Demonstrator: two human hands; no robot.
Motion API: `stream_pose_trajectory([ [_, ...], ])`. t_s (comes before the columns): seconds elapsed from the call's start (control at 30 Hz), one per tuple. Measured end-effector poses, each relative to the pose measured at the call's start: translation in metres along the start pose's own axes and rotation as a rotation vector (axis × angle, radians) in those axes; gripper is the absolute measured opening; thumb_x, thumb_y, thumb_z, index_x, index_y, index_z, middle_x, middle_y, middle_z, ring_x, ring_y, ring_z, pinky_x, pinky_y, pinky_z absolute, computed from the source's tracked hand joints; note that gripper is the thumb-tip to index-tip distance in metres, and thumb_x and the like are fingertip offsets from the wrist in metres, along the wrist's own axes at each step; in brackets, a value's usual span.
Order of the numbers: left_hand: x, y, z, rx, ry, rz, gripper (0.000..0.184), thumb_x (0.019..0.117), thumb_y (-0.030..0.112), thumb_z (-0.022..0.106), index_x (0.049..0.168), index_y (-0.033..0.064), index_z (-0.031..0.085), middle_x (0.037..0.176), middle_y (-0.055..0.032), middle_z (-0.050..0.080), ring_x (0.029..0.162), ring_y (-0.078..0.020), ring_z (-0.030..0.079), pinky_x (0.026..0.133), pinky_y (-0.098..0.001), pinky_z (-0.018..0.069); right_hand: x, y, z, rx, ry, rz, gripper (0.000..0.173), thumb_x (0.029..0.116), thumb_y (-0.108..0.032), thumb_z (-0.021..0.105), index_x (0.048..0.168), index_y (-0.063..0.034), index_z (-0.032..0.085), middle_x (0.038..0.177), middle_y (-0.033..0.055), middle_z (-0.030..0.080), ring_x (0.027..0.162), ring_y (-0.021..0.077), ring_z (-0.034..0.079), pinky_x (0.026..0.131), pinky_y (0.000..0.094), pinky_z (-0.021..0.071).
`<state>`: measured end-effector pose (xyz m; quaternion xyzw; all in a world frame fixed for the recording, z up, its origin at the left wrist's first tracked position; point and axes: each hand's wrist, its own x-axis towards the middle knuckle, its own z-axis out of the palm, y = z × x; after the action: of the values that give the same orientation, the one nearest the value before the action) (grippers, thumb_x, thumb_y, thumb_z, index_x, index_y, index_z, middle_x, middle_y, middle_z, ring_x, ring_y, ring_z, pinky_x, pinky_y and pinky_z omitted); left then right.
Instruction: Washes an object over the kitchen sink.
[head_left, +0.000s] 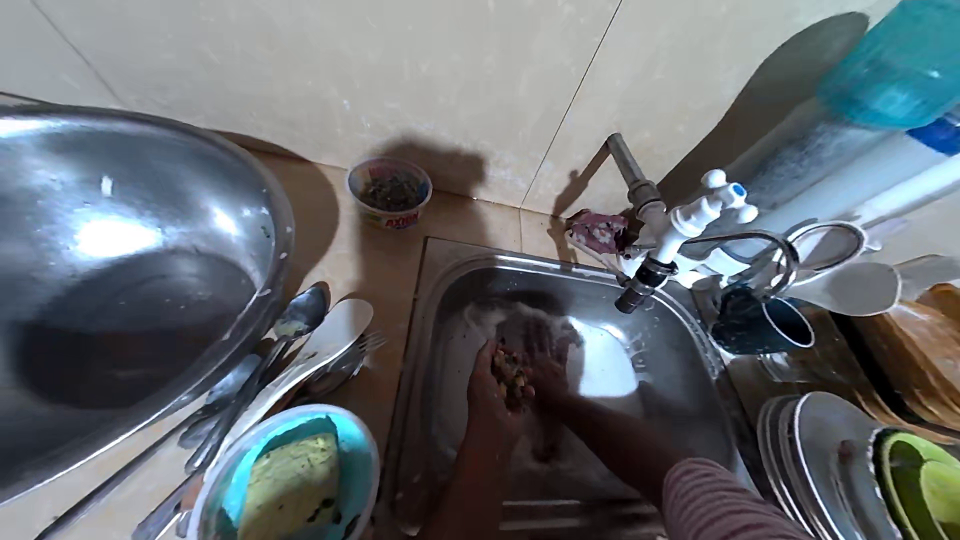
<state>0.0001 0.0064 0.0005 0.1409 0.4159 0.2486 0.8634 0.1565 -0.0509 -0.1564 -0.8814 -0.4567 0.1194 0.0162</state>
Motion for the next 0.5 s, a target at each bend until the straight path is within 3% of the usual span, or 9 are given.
stream_pose_trajectory([
  [0.07,0.001,0.001,-0.002,0.006,-0.001,0.007,0.041,0.1121,0.035,0.031,0.096,0.0072,0.057,0.072,-0.0054,0.062,0.052,-0.0127,0.061,0.042,-0.0232,0.0489,-0.002,0.001,-0.001,0.028,-0.041,0.01,0.064,0.1101,-0.038,0.02,0.165,-0.0071,0.008,0.171,0.0196,0.003,0.158,0.0393,0.0,0.119,0.0737,-0.0041],
  [0.17,0.003,0.001,-0.001,0.017,-0.009,0.005,0.043,0.1123,0.036,0.031,0.097,0.0062,0.058,0.073,-0.0059,0.062,0.053,-0.0129,0.061,0.043,-0.0233,0.0491,-0.005,-0.006,-0.008,-0.003,-0.069,0.002,0.061,0.1101,-0.034,0.022,0.164,-0.0049,0.014,0.169,0.0254,0.004,0.157,0.0442,0.003,0.12,0.0723,-0.0023],
  [0.27,0.001,-0.003,0.0,0.027,0.001,-0.023,0.041,0.1118,0.036,0.032,0.096,0.0076,0.057,0.073,-0.0053,0.061,0.054,-0.0131,0.061,0.043,-0.0239,0.0488,-0.005,-0.007,-0.015,0.019,-0.11,0.02,0.063,0.1094,-0.033,0.022,0.164,-0.0058,0.006,0.17,0.0242,-0.002,0.157,0.0428,-0.001,0.12,0.0722,-0.003],
  [0.4,0.004,0.0,0.001,0.039,-0.012,-0.001,0.042,0.1124,0.036,0.031,0.097,0.0067,0.057,0.074,-0.0053,0.061,0.054,-0.013,0.061,0.043,-0.0232,0.0492,0.0,0.0,-0.005,0.047,-0.027,0.004,0.064,0.1085,-0.034,0.024,0.164,-0.0057,0.01,0.17,0.0223,0.005,0.157,0.0416,0.005,0.119,0.0731,0.0018],
  [0.5,0.002,-0.004,0.0,0.058,-0.007,-0.013,0.042,0.1123,0.036,0.03,0.098,0.0072,0.057,0.075,-0.0057,0.061,0.054,-0.0134,0.06,0.043,-0.0237,0.0493,-0.004,-0.003,-0.006,0.021,-0.051,0.013,0.062,0.1094,-0.03,0.022,0.164,-0.005,0.009,0.17,0.0242,0.002,0.157,0.0426,0.002,0.118,0.0739,0.0017],
])
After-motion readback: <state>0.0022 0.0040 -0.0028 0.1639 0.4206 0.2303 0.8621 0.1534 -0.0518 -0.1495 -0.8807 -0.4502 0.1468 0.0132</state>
